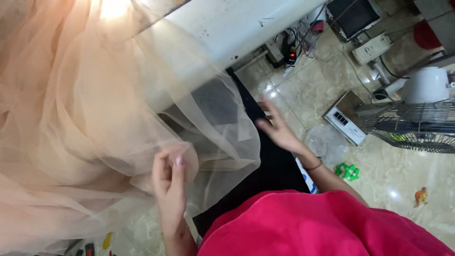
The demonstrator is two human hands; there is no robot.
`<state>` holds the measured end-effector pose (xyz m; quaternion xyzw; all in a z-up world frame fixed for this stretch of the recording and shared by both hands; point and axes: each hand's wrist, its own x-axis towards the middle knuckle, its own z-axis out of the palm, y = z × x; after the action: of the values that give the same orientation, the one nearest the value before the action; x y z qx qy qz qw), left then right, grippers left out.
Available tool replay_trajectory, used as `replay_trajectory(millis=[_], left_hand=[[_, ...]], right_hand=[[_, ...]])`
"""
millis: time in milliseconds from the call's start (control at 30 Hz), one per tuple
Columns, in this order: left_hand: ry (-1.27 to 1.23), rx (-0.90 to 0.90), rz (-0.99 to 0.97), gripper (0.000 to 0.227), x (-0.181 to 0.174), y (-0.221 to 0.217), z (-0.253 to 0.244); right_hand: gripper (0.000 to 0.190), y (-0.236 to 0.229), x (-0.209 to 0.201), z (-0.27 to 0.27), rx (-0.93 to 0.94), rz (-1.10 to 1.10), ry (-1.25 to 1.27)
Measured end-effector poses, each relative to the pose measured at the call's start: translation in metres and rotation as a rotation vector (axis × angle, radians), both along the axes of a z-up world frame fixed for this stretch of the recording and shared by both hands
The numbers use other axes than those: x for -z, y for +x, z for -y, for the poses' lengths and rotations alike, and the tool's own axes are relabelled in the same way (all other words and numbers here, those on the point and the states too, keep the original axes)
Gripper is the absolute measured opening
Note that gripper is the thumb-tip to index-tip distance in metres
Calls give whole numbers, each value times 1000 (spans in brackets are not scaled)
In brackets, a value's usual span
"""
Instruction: Sewing layers of tulle fabric together using an industrial sewing machine.
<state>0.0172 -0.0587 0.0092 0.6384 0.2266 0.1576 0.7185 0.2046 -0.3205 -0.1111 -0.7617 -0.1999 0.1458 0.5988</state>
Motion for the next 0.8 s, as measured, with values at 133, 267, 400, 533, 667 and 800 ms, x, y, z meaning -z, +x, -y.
replay_trajectory(millis=[133, 267, 400, 533, 667, 800], left_hand=[[-16, 34, 18, 26, 10, 14, 13], [154, 130, -53, 34, -3, 27, 33], [523, 256, -233, 25, -19, 31, 40], [250, 178, -61, 14, -26, 25, 13], [172, 149, 89, 12, -42, 31, -29], [212, -31, 186, 9, -67, 46, -58]], right_hand=[[76, -17, -7, -19, -312, 206, -68], [62, -37, -36, -41, -435, -130, 126], [40, -38, -37, -51, -446, -216, 205], [36, -32, -10, -47, -407, -287, 430], [32, -34, -5, -42, -441, -404, 454], [42, -33, -24, -48, -595, -238, 231]])
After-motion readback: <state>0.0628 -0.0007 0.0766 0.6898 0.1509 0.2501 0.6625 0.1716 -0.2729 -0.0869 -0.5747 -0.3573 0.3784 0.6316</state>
